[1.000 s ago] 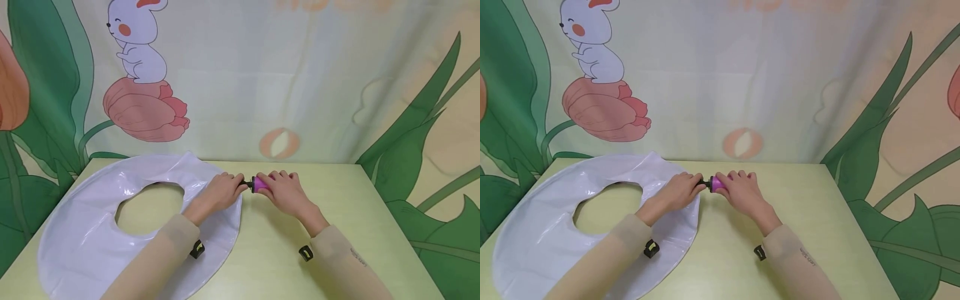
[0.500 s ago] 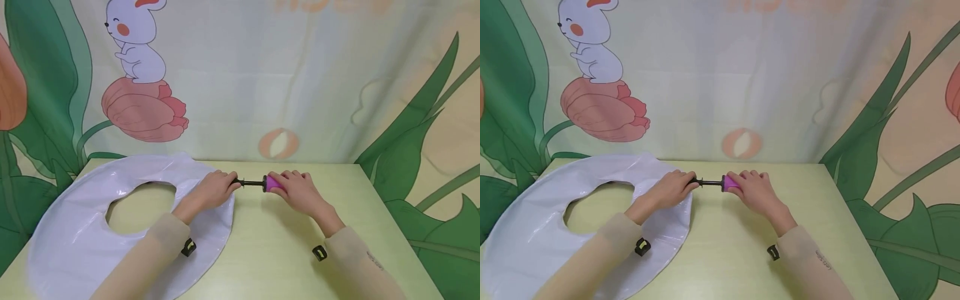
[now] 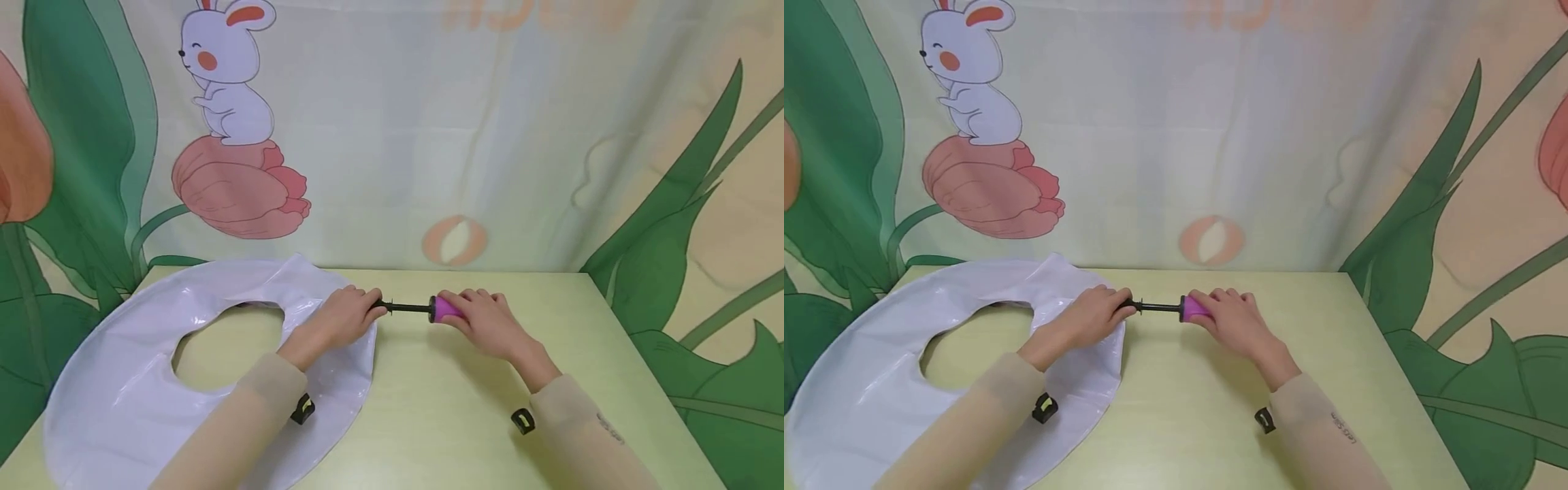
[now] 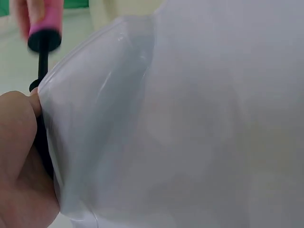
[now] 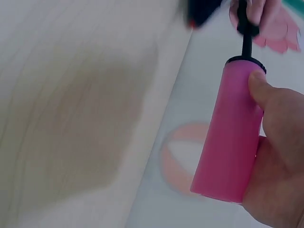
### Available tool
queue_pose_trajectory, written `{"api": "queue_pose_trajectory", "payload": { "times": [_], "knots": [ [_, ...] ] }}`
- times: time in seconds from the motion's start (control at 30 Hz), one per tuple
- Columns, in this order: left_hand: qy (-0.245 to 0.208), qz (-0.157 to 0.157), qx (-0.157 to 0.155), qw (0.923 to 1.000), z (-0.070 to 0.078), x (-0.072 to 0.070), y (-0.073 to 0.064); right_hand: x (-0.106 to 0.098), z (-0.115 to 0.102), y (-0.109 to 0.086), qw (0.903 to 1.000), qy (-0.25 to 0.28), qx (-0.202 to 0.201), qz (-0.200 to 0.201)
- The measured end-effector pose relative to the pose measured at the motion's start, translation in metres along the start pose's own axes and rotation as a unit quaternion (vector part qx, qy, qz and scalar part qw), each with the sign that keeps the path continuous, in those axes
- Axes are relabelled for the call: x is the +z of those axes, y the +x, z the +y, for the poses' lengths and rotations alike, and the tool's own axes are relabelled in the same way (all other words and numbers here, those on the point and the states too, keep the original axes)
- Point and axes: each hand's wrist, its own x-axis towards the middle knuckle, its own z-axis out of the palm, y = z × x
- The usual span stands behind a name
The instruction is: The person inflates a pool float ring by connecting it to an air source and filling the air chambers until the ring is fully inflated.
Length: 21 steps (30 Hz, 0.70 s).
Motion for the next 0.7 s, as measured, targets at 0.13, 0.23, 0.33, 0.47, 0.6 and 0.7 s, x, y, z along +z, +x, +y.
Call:
{"api": "queue_pose_trajectory", "payload": {
  "times": [0.13,0.23,0.33,0.47,0.6,0.7],
  "knots": [
    [0.0,0.0,0.001,1.0,-0.005,0.001,-0.002,-0.001,0.013,-0.007,0.9999,-0.003,0.012,0.005],
    [0.005,-0.002,0.007,1.0,0.005,0.004,0.003,0.002,0.002,-0.001,1.0,-0.009,-0.001,0.002],
    [0.015,-0.001,0.007,0.9999,0.018,0.007,0.01,0.008,-0.015,0.009,0.9997,-0.022,-0.005,-0.001],
    [0.021,-0.001,0.01,0.9997,0.025,0.008,0.012,0.009,-0.028,0.013,0.9994,-0.034,-0.005,-0.004],
    [0.002,0.003,0.024,0.9997,0.016,0.006,0.005,0.005,-0.016,0.006,0.9998,-0.01,-0.018,-0.008],
    [-0.009,0.01,0.021,0.9997,0.004,0.003,0.0,0.0,0.003,-0.004,0.9999,0.01,-0.01,-0.002]
  ]
}}
